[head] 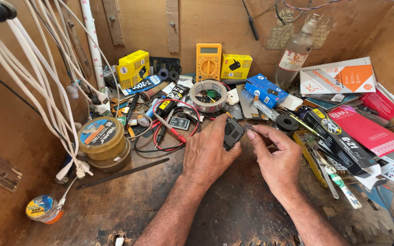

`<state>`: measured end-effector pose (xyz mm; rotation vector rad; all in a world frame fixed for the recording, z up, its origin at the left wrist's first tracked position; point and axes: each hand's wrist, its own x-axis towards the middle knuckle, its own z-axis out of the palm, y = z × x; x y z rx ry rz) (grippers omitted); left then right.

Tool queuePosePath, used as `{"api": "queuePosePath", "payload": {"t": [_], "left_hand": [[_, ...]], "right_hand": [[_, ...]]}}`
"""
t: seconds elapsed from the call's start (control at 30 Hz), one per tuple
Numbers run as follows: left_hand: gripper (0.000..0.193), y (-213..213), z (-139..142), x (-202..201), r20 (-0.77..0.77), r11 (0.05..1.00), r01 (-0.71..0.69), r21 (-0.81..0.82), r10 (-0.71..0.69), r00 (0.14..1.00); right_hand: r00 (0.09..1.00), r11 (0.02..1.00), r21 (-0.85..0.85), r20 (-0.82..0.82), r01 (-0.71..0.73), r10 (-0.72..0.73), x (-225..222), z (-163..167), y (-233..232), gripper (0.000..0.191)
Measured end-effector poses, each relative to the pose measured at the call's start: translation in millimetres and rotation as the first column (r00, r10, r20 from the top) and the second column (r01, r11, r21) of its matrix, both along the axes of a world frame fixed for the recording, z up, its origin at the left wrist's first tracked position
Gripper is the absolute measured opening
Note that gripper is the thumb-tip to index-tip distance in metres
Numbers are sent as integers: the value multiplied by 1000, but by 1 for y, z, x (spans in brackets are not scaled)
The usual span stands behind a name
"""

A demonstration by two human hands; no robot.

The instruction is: The person uses a small metal tool to scrape and clean the internal components of a disassembled electronic device. They repeatedly probe the circuit board and battery contacts while holding the device steady on a cluttered workbench.

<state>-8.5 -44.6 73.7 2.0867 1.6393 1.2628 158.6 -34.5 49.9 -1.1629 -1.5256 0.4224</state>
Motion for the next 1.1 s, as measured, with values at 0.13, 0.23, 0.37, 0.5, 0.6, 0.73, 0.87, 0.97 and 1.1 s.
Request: {"api": "queuePosePath", "payload": {"t": [0.13, 0.23, 0.37, 0.5, 0.6, 0.73, 0.87, 0.97, 1.1], "left_hand": [[66, -1, 1, 0, -10, 1000, 4, -13, -5, 1000], [66, 1, 1, 1, -26, 999, 7, -49, -8, 1000], [66, 2, -2, 0, -37, 1000, 21, 14, -21, 999], [66, 3, -6, -1, -21, 997, 45, 61, -43, 999], [66, 4, -6, -2, -2, 996, 46, 74, -46, 999], [66, 5, -6, -1, 21, 999, 42, 16, -43, 999], [66, 5, -6, -2, 38, 999, 42, 24, -43, 998], [66, 5, -7, -2, 37, 999, 45, 29, -46, 998], [64, 6, -6, -3, 33, 999, 53, 4, -53, 998]], "right_hand": [[997, 998, 68, 71, 10, -15, -1, 2, -1, 16], [995, 995, 103, 100, 4, -15, -1, 6, -3, 16], [981, 977, 214, 192, -7, -35, -1, 12, -8, 16], [918, 923, 384, 362, 10, -161, -2, 18, -14, 16], [861, 885, 464, 440, 25, -255, -5, 20, -16, 15], [802, 866, 500, 513, 12, -307, -6, 21, -16, 17], [806, 863, 506, 510, 0, -299, -7, 21, -15, 17], [814, 871, 491, 508, -3, -283, -7, 19, -15, 16], [898, 889, 456, 401, -26, -180, -5, 15, -11, 13]]}}
